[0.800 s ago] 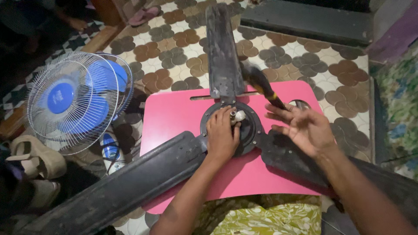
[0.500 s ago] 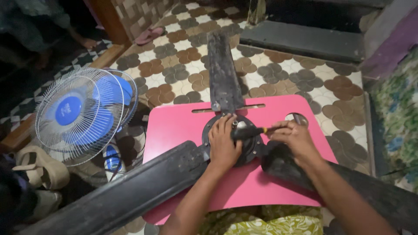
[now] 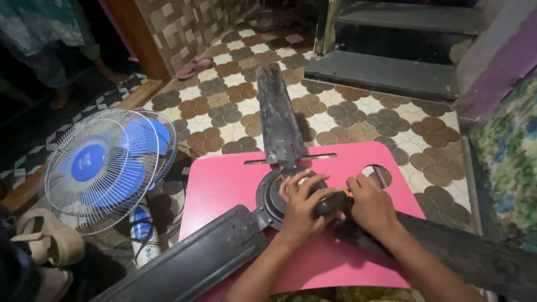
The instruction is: The person uses a screwdriver to loosen and tighten screws on the central hub of a ceiling fan motor assembly placed on a pink table. The person repeatedly adjusts the screwdriver and repositions their hands to access different screws around the hub.
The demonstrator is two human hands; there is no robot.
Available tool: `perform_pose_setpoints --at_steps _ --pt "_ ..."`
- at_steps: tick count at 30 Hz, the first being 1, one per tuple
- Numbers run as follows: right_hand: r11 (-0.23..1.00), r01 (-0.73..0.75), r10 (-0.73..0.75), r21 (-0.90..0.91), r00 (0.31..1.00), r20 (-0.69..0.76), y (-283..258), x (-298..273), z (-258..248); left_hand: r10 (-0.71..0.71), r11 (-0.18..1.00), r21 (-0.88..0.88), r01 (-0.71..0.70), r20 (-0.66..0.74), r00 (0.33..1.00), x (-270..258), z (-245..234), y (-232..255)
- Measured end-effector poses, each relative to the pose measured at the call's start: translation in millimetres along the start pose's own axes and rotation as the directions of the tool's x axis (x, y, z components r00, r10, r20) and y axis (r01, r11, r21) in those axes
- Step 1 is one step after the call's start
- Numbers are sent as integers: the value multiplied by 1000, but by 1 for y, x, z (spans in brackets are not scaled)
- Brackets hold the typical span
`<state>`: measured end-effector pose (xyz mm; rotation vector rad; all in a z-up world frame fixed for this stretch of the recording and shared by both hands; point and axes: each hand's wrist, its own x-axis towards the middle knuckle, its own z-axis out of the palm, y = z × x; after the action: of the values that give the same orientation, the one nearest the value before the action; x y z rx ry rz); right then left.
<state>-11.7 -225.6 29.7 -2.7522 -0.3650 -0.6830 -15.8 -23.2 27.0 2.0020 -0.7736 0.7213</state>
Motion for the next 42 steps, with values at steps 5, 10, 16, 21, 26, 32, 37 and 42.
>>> perform_pose_setpoints --at_steps 5,10,16,21,26,32,37,42 --pt "979 7 29 202 984 -175 18 3 -14 -151 977 155 144 33 988 10 -8 -13" --pt "984 -87 100 152 992 -80 36 28 -42 -321 940 143 310 66 945 3 -11 -34" --pt "874 -213 296 437 946 -131 25 47 -76 -357 929 125 348 51 933 -5 -6 -46" --pt "865 -207 296 457 946 -131 0 63 -82 -316 941 126 314 2 949 -6 -9 -43" --pt "883 -323 355 341 934 -35 -13 63 -69 -288 947 155 282 19 957 -6 -9 -41" --pt "905 -363 335 221 929 154 3 49 -60 -292 946 156 284 30 956 -4 -12 -38" --pt "858 -502 464 105 847 260 2 46 -59 -355 929 138 344 67 932 2 -19 -32" --pt "854 -408 398 324 912 98 -16 55 -76 -350 929 159 336 72 934 5 -19 -30"
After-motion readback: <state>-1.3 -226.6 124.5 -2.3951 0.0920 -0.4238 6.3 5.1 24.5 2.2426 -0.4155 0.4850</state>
